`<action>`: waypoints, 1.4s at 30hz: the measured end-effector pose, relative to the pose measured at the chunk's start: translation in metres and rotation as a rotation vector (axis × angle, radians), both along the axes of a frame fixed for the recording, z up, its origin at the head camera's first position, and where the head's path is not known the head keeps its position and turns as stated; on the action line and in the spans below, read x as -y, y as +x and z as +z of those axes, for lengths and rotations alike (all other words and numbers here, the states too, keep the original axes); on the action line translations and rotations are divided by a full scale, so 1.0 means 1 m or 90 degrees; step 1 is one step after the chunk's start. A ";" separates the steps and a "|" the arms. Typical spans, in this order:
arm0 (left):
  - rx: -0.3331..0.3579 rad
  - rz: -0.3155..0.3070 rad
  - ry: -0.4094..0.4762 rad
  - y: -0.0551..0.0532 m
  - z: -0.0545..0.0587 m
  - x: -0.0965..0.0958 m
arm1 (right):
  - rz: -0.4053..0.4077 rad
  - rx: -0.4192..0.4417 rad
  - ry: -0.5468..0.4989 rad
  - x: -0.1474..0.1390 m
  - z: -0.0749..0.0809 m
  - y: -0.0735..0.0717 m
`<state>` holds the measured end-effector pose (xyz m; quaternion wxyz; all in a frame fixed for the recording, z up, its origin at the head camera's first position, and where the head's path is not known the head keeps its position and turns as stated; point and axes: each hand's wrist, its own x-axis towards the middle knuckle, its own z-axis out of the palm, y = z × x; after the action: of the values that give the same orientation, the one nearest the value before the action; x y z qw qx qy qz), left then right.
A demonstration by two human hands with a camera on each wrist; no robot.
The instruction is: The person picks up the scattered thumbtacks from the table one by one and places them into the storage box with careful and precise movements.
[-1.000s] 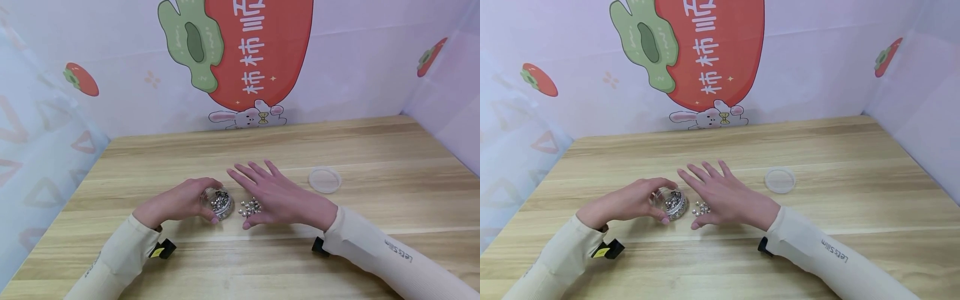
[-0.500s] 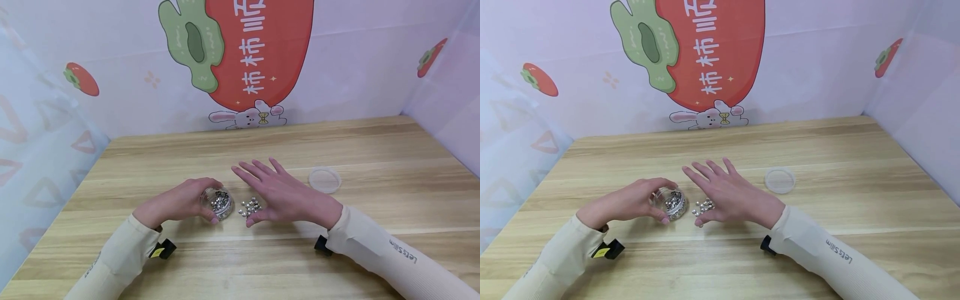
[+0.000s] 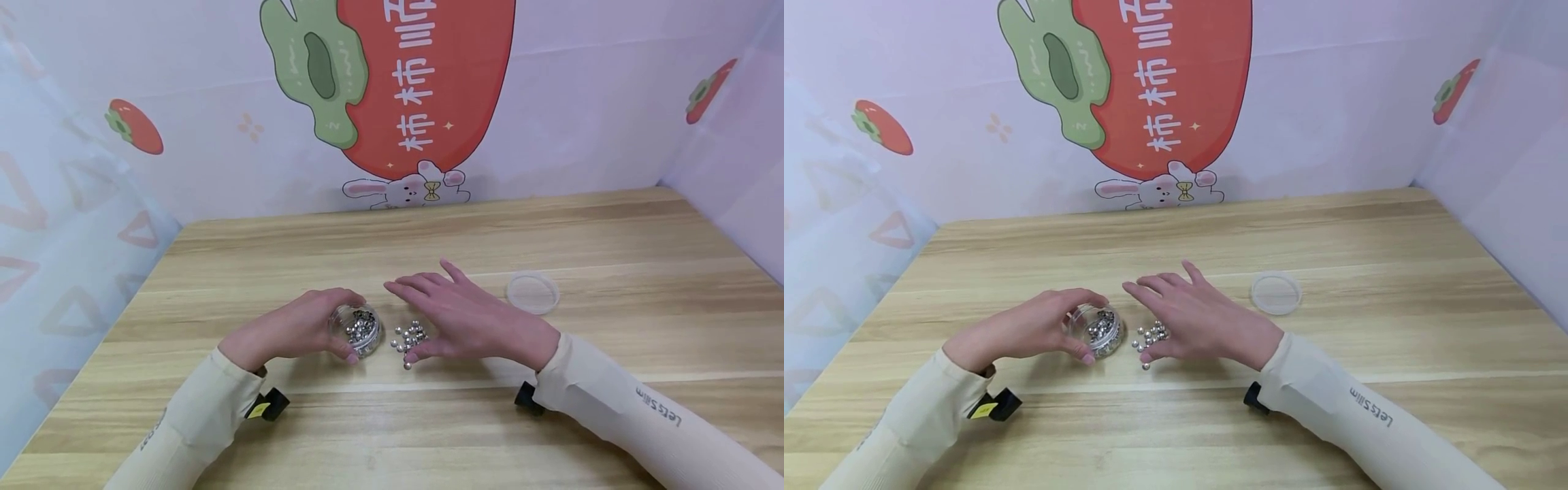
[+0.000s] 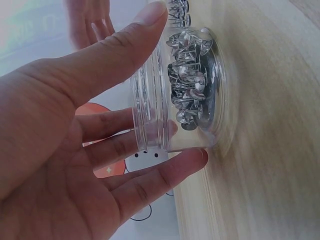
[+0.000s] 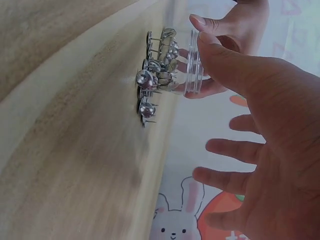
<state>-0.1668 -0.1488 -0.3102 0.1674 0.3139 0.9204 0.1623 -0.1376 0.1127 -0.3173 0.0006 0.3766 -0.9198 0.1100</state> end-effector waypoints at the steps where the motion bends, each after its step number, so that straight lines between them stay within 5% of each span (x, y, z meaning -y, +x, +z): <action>1: 0.000 0.000 0.000 0.000 0.000 0.000 | -0.001 0.000 0.004 0.000 0.000 0.000; 18: 0.005 0.007 0.002 0.001 0.000 -0.001 | 0.064 0.051 0.038 0.000 -0.004 0.000; 25: 0.012 0.011 0.003 0.002 0.001 -0.001 | 0.089 0.031 0.036 0.000 -0.009 0.000; 42: 0.022 0.026 0.002 0.003 0.000 -0.002 | 0.089 0.049 0.023 0.000 -0.009 0.001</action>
<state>-0.1641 -0.1468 -0.3100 0.1796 0.2926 0.9232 0.1726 -0.1365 0.1127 -0.3261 -0.0490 0.4355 -0.8924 0.1078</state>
